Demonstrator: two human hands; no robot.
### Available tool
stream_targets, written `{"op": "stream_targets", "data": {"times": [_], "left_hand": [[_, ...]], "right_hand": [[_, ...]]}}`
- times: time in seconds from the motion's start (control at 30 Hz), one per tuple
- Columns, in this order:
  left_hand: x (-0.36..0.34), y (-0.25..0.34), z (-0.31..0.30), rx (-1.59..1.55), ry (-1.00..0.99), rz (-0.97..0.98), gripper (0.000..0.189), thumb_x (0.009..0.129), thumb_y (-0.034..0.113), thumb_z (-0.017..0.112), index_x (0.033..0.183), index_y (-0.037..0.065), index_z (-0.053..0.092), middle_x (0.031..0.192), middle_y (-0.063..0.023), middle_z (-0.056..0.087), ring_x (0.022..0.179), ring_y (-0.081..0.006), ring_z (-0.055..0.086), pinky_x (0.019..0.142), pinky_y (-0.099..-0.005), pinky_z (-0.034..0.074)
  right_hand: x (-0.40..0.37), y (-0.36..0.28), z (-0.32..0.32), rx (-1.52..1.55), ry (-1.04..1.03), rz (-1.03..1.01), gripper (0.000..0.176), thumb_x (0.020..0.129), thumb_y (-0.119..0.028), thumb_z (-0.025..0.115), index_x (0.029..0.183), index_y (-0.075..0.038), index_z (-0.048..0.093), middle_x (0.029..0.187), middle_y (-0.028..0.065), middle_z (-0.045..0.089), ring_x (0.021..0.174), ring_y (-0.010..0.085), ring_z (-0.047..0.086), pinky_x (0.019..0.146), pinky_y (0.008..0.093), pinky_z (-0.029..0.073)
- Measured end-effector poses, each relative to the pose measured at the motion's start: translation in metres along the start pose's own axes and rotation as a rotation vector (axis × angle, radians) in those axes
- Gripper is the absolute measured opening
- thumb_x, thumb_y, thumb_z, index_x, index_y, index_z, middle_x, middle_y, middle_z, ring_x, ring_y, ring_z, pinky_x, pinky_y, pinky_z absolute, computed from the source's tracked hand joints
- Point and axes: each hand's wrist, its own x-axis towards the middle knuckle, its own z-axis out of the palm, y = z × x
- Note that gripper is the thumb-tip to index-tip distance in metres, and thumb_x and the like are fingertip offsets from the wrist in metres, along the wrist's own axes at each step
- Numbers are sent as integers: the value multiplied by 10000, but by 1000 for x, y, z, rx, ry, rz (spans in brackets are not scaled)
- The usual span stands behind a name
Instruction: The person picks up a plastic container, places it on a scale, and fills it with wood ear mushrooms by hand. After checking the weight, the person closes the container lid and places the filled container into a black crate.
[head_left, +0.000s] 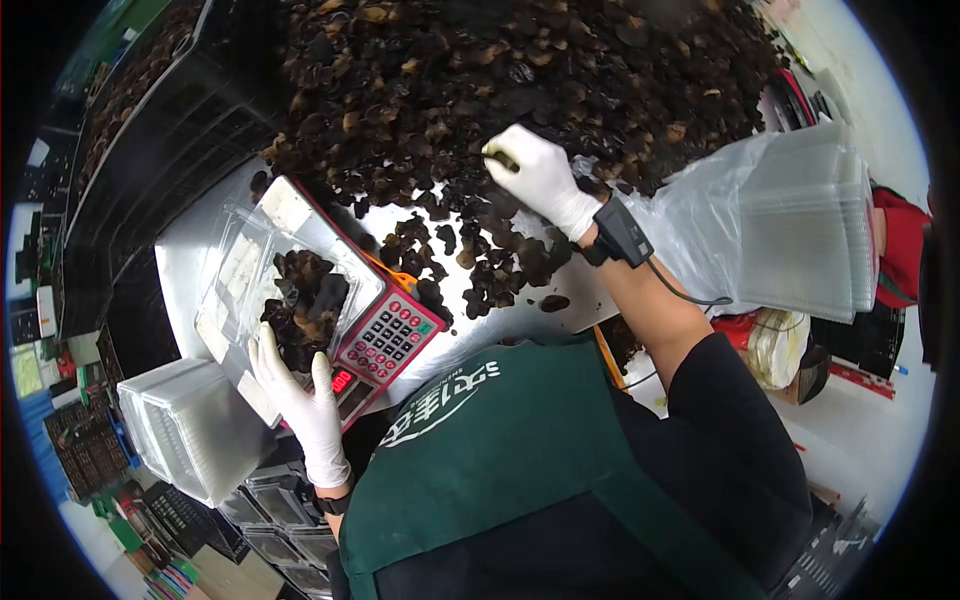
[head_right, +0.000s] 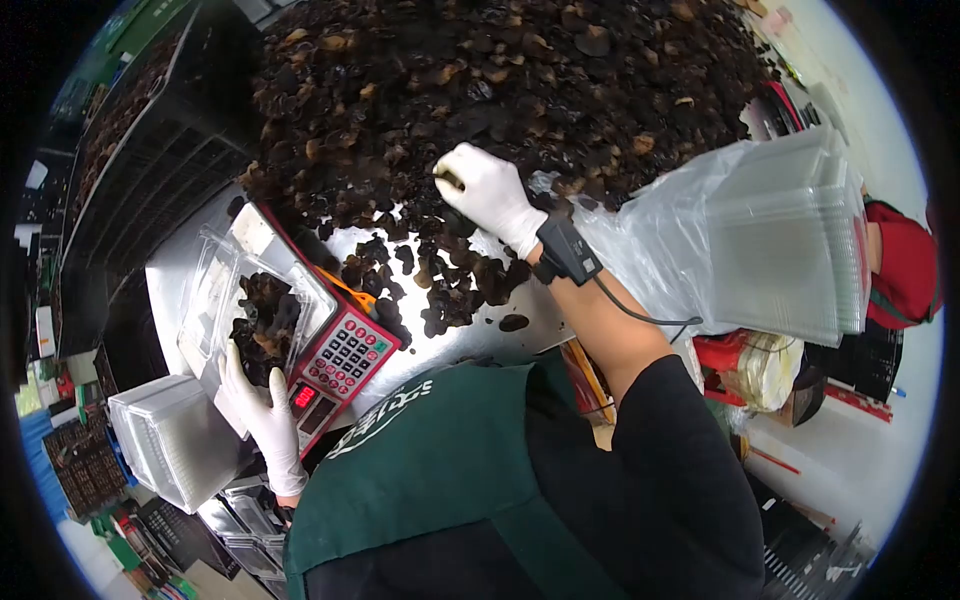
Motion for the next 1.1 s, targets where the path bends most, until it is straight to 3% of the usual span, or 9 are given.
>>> {"op": "stream_targets", "data": {"times": [0.17,0.2,0.43,0.5,0.6,0.73,0.83,0.97,1.1], "left_hand": [[1,4,-1,-23,1,-30,779,868,147,713,1542,27,343,1565,-179,392,1491,-384,273,1225,-494,195],[2,6,-2,-34,-1,-48,786,861,138,718,1543,28,343,1565,-180,391,1491,-383,274,1226,-496,194],[-4,12,1,-136,121,-121,804,835,106,735,1535,9,350,1561,-225,364,1464,-389,316,1216,-483,218],[-7,15,-1,-152,159,-149,799,838,110,734,1533,9,353,1563,-223,362,1459,-393,321,1215,-487,221],[-10,13,-3,-112,192,-156,776,846,91,723,1527,5,361,1560,-224,369,1451,-386,338,1212,-486,228],[-15,10,-2,-148,207,-181,756,850,69,712,1520,-1,368,1539,-221,394,1444,-378,353,1205,-474,245],[-19,11,-2,-193,214,-214,755,833,30,716,1510,0,383,1515,-225,422,1445,-373,356,1198,-458,268],[-22,11,-3,-170,262,-231,730,808,27,739,1471,-3,437,1487,-218,455,1407,-371,415,1183,-448,313],[-17,19,-12,-257,283,-230,764,809,35,752,1490,1,407,1492,-209,453,1401,-345,428,1177,-441,330]], "right_hand": [[52,-1,6,-230,-134,162,452,816,-321,750,1238,-192,655,1260,104,608,1006,338,669,845,430,562],[51,6,18,-337,-125,156,462,806,-367,756,1232,-207,674,1199,86,636,957,284,700,818,403,564],[56,42,21,-115,-196,130,299,809,-286,729,1050,-112,756,946,136,698,902,322,687,789,422,556],[58,41,15,165,-176,225,294,825,-209,741,1081,-63,749,894,110,732,739,245,698,662,349,547],[74,-7,-22,705,-431,721,217,912,-144,680,1089,-29,730,746,-9,641,538,75,544,429,224,409],[76,-6,-8,1011,-454,808,253,922,-121,657,1149,-19,699,791,-22,636,528,68,523,425,223,388],[85,-54,-3,1203,-452,792,258,924,-121,644,1157,-19,693,826,-10,658,518,63,532,403,213,366],[109,-110,7,1024,-769,473,353,917,-75,629,1264,-24,672,911,19,722,623,77,621,516,217,467],[110,-197,32,922,-853,-108,310,902,-10,607,1200,2,694,983,85,757,758,120,693,716,264,562]]}}
